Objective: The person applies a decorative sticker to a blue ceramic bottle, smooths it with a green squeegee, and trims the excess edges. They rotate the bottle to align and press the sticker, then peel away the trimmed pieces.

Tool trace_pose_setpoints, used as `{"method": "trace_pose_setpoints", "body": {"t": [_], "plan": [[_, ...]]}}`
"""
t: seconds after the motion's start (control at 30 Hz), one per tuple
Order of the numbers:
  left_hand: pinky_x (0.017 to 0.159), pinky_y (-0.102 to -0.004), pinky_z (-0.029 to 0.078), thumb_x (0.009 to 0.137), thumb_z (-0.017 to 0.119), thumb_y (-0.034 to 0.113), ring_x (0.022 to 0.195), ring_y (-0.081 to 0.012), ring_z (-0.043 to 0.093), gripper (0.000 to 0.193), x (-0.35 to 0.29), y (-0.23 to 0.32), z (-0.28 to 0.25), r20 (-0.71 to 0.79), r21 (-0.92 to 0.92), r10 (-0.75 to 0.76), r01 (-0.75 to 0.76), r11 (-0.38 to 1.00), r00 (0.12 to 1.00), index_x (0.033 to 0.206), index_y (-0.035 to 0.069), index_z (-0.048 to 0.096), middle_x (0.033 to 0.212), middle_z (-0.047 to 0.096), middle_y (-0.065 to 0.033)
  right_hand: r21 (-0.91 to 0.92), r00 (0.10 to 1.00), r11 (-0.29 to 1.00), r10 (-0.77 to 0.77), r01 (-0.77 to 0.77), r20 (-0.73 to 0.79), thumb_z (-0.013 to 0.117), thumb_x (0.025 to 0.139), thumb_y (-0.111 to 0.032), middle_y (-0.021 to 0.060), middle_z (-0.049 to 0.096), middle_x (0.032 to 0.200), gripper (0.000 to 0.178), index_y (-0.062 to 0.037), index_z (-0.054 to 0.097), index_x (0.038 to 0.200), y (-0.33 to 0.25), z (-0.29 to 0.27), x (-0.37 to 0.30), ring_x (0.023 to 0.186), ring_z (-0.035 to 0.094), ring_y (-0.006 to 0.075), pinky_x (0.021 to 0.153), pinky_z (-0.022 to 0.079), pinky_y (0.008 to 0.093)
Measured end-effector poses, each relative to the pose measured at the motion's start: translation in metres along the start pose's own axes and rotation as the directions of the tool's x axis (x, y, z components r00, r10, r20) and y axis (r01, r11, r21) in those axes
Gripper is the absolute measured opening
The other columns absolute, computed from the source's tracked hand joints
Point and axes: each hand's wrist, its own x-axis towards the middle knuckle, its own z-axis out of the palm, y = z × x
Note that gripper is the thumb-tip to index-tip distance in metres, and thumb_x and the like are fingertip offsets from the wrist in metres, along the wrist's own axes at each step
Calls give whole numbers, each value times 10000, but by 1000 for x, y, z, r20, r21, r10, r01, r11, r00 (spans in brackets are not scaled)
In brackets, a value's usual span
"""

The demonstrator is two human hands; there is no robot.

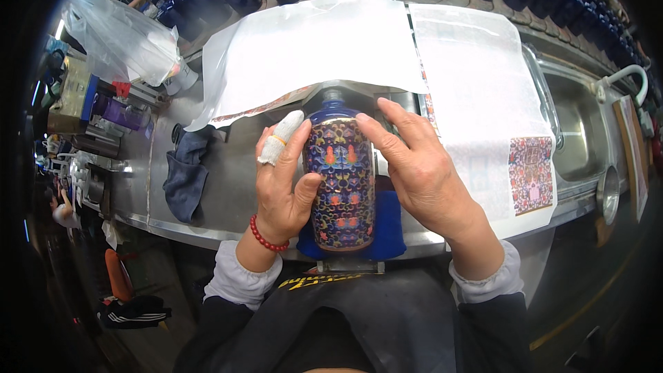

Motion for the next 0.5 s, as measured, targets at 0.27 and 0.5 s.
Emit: {"method": "trace_pose_setpoints", "body": {"t": [0.27, 0.5], "plan": [[1164, -563, 279, 1012, 610, 426, 1255, -408, 539, 519, -11, -4, -6, -54, -21, -15, 13, 1000, 998, 1351, 34, 647, 1324, 630, -227, -130, 979, 970, -199, 203, 39, 615, 786, 143, 265, 560, 1383, 586, -99, 657, 1319, -8, -15, 27, 1240, 572, 440, 1028, 491, 477], [1192, -584, 226, 938, 658, 566, 1337, -460, 470, 806, -30, -4, -7, 32, -238, -115, 119, 964, 993, 1470, -16, 493, 1405, 550, -272, 33, 991, 994, 100, -104, 87, 620, 855, 127, 211, 701, 1167, 431, -34, 577, 1252, -33, -38, 39, 995, 708, 238, 834, 563, 320]]}}
